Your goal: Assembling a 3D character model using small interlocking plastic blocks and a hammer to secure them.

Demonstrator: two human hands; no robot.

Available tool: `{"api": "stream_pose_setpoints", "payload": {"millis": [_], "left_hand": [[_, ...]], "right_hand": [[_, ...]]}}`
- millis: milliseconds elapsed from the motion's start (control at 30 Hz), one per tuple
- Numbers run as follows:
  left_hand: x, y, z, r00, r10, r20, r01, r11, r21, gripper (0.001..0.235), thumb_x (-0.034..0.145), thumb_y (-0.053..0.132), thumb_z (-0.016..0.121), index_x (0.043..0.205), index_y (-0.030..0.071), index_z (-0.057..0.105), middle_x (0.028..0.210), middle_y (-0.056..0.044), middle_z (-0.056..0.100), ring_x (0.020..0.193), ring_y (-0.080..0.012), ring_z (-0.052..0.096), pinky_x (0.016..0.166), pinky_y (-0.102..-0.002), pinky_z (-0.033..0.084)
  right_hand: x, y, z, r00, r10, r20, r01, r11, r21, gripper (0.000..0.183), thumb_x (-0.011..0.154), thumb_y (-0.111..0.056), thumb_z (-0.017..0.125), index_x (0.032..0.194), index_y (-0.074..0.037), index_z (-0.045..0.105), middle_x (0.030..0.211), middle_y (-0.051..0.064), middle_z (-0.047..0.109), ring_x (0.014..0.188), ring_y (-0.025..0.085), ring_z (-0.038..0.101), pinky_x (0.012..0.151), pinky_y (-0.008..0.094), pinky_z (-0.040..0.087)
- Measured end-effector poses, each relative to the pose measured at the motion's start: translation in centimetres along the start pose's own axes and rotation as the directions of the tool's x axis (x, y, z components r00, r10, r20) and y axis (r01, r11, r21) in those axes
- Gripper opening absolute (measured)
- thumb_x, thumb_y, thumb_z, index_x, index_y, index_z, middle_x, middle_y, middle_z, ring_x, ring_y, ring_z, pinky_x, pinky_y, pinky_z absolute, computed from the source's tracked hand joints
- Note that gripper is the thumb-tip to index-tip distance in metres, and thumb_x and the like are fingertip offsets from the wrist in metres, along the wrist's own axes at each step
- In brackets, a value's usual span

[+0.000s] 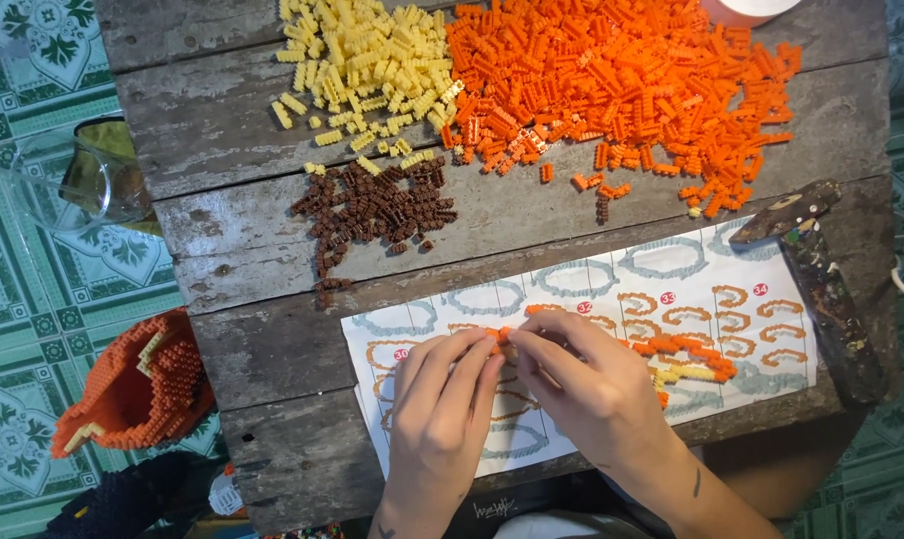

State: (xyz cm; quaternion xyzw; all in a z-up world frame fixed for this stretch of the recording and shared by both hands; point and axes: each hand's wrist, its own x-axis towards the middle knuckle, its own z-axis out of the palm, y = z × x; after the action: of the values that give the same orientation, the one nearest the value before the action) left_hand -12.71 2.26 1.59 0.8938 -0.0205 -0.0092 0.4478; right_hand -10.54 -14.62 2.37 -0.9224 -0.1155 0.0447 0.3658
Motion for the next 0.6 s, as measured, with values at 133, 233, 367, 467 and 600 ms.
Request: {"api": "stream_pose_setpoints", "payload": {"millis": [133,233,367,467,600], "left_hand": [[0.0,-0.02,-0.09,1.0,0.006,0.013,-0.006,1.0,0.009,0.029,0.088,-0.004,0.087,0.117,-0.006,0.082,0.124,-0.013,0.079,0.111,-0.0259,0.074,0.099,-0.04,0.062],[0.02,0.0,-0.17,1.0,0.003,0.022,-0.003,1.0,-0.001,0.029,0.089,-0.003,0.086,0.118,-0.005,0.082,0.125,-0.013,0.079,0.112,-0.0259,0.075,0.1,-0.039,0.063],[-0.01,-0.06,-0.1,1.0,0.011,0.018,-0.011,1.0,0.012,0.029,0.089,-0.003,0.087,0.118,-0.005,0.082,0.125,-0.013,0.079,0.111,-0.0254,0.074,0.1,-0.039,0.061],[-0.01,0.0,-0.17,1.0,0.008,0.017,-0.009,1.0,0.007,0.03,0.089,-0.003,0.087,0.118,-0.005,0.082,0.125,-0.013,0.079,0.111,-0.0254,0.074,0.099,-0.039,0.061],[0.06,0.04,-0.2,1.0,0.014,0.016,-0.014,1.0,0.008,0.029,0.089,-0.004,0.086,0.118,-0.005,0.081,0.125,-0.012,0.078,0.111,-0.0255,0.074,0.1,-0.039,0.061]], "right_hand": [[-0.05,0.25,-0.07,1.0,-0.01,0.017,0.01,1.0,0.002,0.035,0.078,0.008,0.088,0.112,0.0,0.082,0.117,0.012,0.079,0.078,0.015,0.074,0.064,0.026,0.059],[-0.08,0.27,-0.06,1.0,0.006,0.018,-0.006,1.0,0.017,0.035,0.076,0.007,0.09,0.109,0.0,0.082,0.114,0.01,0.08,0.076,0.014,0.073,0.063,0.026,0.059],[-0.11,0.2,0.0,1.0,0.013,-0.002,-0.013,1.0,0.013,0.034,0.077,0.008,0.089,0.108,-0.001,0.082,0.115,0.011,0.08,0.077,0.015,0.075,0.064,0.026,0.06],[-0.1,0.15,0.01,1.0,0.015,-0.007,-0.015,1.0,0.009,0.032,0.078,0.007,0.089,0.108,-0.001,0.082,0.114,0.01,0.081,0.077,0.015,0.074,0.064,0.026,0.059],[-0.11,0.13,0.04,1.0,0.003,-0.002,-0.003,1.0,-0.007,0.034,0.077,0.007,0.088,0.109,-0.001,0.082,0.115,0.011,0.08,0.077,0.016,0.073,0.065,0.028,0.059]]}}
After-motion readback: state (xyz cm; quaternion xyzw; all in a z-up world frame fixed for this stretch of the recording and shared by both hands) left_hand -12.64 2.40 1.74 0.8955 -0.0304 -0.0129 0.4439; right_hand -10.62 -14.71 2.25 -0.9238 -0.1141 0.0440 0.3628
